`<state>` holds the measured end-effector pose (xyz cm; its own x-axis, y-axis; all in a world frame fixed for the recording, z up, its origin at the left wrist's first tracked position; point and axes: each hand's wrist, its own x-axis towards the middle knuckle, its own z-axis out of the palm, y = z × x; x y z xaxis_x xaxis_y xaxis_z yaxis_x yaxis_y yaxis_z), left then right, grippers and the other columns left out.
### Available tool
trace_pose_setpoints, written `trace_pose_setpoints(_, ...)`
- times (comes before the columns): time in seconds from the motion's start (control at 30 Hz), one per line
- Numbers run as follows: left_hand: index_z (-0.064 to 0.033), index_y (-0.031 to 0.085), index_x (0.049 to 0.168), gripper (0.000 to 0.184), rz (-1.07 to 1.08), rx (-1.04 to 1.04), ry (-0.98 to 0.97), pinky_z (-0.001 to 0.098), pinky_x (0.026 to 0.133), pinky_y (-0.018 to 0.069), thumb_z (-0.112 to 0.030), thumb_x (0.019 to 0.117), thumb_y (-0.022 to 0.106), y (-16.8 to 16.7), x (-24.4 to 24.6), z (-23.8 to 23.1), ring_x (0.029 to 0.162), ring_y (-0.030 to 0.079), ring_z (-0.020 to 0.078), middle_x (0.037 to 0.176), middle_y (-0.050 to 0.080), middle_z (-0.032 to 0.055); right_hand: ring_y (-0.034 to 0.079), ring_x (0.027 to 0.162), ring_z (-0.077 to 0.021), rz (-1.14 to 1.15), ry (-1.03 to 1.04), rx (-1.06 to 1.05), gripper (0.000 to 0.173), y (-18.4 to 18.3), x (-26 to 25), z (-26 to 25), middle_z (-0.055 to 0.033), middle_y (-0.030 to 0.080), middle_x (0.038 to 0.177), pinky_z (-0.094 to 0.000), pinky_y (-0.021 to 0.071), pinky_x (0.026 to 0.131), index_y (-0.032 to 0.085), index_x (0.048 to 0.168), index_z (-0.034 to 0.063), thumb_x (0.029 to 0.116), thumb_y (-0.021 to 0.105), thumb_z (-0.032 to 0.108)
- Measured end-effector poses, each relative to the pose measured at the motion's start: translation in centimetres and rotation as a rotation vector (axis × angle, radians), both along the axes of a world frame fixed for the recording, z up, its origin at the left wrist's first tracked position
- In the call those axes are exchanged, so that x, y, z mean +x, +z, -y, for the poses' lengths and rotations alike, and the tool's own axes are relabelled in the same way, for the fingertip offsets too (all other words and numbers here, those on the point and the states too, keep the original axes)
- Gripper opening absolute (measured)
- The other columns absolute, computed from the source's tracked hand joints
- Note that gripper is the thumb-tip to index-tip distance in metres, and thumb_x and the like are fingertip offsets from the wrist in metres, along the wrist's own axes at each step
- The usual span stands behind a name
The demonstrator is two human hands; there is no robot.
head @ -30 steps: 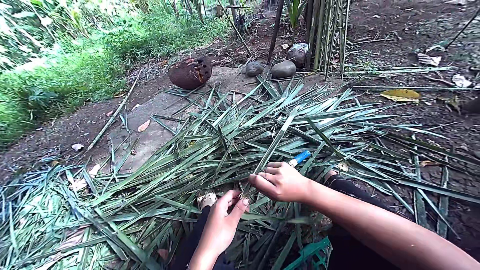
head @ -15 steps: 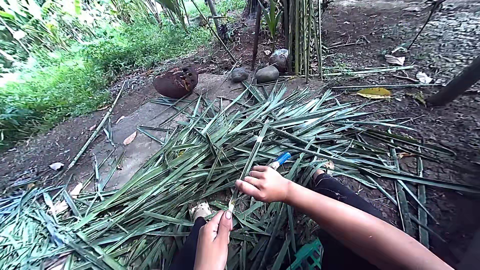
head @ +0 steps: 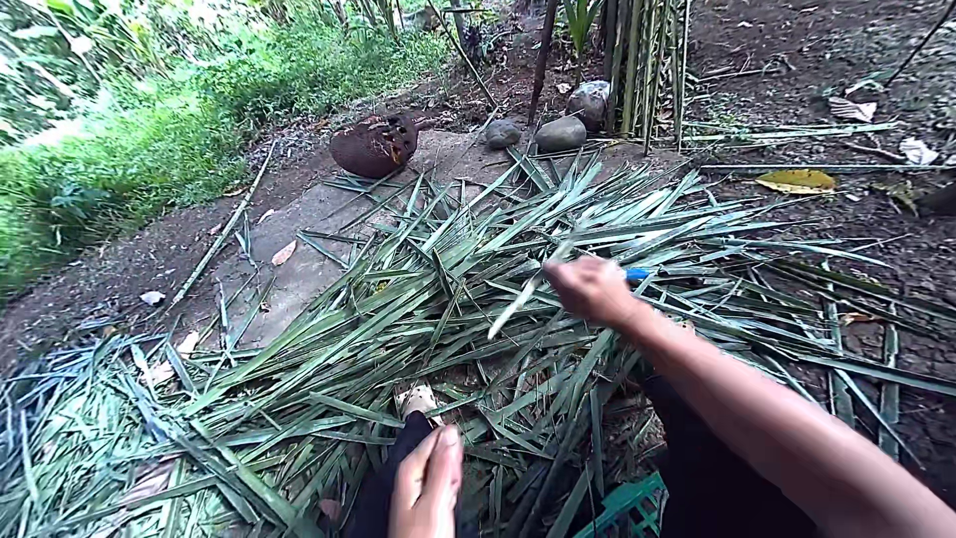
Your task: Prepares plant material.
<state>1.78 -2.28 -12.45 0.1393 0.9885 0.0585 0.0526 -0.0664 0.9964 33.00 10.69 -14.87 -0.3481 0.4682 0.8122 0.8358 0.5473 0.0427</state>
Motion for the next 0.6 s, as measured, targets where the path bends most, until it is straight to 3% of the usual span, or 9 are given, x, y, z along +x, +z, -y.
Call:
trace_pose_setpoints(0.07,-0.0256,0.056,0.074,0.050,0.156,0.061,0.156,0.0126,0.051,0.0419,-0.020,0.1081,0.020,0.8,-2.6,0.0,0.053,0.048,-0.0053,0.061,0.054,-0.0170,0.067,0.062,-0.0459,-0.075,-0.288,-0.185,0.021,2.2,4.4,-1.6,-0.0240,0.066,0.070,-0.0605,0.0516,0.054,0.068,0.107,-0.0035,0.0991,0.052,0.007)
trace_pose_setpoints(0.17,-0.0177,0.055,0.081,0.061,0.434,0.232,0.312,0.0136,0.043,0.0405,-0.027,0.1055,0.000,2.5,-4.1,-1.4,0.047,0.050,0.0004,0.062,0.057,-0.0086,0.064,0.099,-0.0589,-0.118,-0.673,-0.838,0.035,5.3,6.4,-3.0,-0.0353,0.067,0.105,-0.0745,0.0468,0.077,0.057,0.136,0.0017,0.1060,0.050,0.019)
trace_pose_setpoints(0.23,-0.0157,0.055,0.090,0.053,0.525,0.356,0.366,0.0141,0.044,0.0444,-0.021,0.1037,0.004,4.1,-4.4,-2.7,0.052,0.056,0.0026,0.070,0.062,-0.0062,0.063,0.103,-0.0580,-0.179,-0.655,-0.980,0.037,6.7,4.9,-3.0,-0.0351,0.066,0.108,-0.0761,0.0456,0.081,0.062,0.128,-0.0012,0.1009,0.063,0.023)
trace_pose_setpoints(0.3,-0.0159,0.047,0.097,0.041,0.469,0.400,0.528,0.0133,0.047,0.0473,-0.008,0.1020,0.007,5.7,-4.3,-3.7,0.057,0.059,0.0013,0.075,0.061,-0.0084,0.067,0.077,-0.0444,-0.229,-0.386,-0.895,0.033,6.7,1.4,-0.2,-0.0233,0.069,0.084,-0.0661,0.0515,0.067,0.071,0.115,0.0035,0.0970,0.070,0.031)
trace_pose_setpoints(0.33,-0.0146,0.043,0.101,0.033,0.427,0.457,0.588,0.0133,0.051,0.0495,0.000,0.0997,0.014,6.2,-4.4,-4.4,0.061,0.060,0.0005,0.079,0.060,-0.0086,0.062,0.063,-0.0295,-0.258,-0.180,-0.899,0.032,7.0,-0.5,1.6,-0.0124,0.065,0.072,-0.0528,0.0521,0.059,0.072,0.116,0.0073,0.0987,0.068,0.033)
trace_pose_setpoints(0.37,-0.0131,0.042,0.104,0.028,0.403,0.544,0.617,0.0150,0.059,0.0528,0.005,0.0990,0.021,6.4,-4.8,-4.9,0.068,0.062,0.0012,0.085,0.060,-0.0077,0.054,0.056,-0.0150,-0.293,0.053,-0.973,0.032,7.3,-2.2,3.6,-0.0023,0.059,0.068,-0.0383,0.0481,0.053,0.070,0.122,0.0108,0.1030,0.059,0.034)
trace_pose_setpoints(0.43,-0.0096,0.041,0.108,0.022,0.361,0.733,0.639,0.0235,0.076,0.0585,0.009,0.0997,0.032,6.7,-5.6,-5.4,0.083,0.066,0.0064,0.094,0.060,-0.0036,0.041,0.051,0.0002,-0.375,0.552,-1.217,0.041,7.7,-5.6,7.4,0.0075,0.048,0.066,-0.0205,0.0364,0.048,0.063,0.134,0.0139,0.1071,0.038,0.032)
trace_pose_setpoints(0.5,-0.0092,0.041,0.110,0.019,0.370,0.788,0.664,0.0281,0.082,0.0614,0.007,0.1024,0.035,7.3,-4.8,-5.0,0.092,0.069,0.0100,0.098,0.062,-0.0026,0.035,0.048,0.0038,-0.497,0.954,-1.462,0.044,7.9,-8.9,9.8,0.0097,0.042,0.064,-0.0148,0.0301,0.043,0.057,0.140,0.0107,0.1068,0.033,0.027)
trace_pose_setpoints(0.6,-0.0163,0.045,0.106,0.015,0.555,0.742,0.580,0.0285,0.093,0.0601,-0.003,0.1066,0.040,7.0,-1.7,-3.5,0.105,0.071,0.0120,0.100,0.070,-0.0039,0.039,0.049,0.0025,-0.840,1.232,-1.749,0.047,7.8,-13.1,11.1,0.0087,0.045,0.068,-0.0133,0.0331,0.043,0.034,0.155,0.0127,0.1081,0.032,0.022)
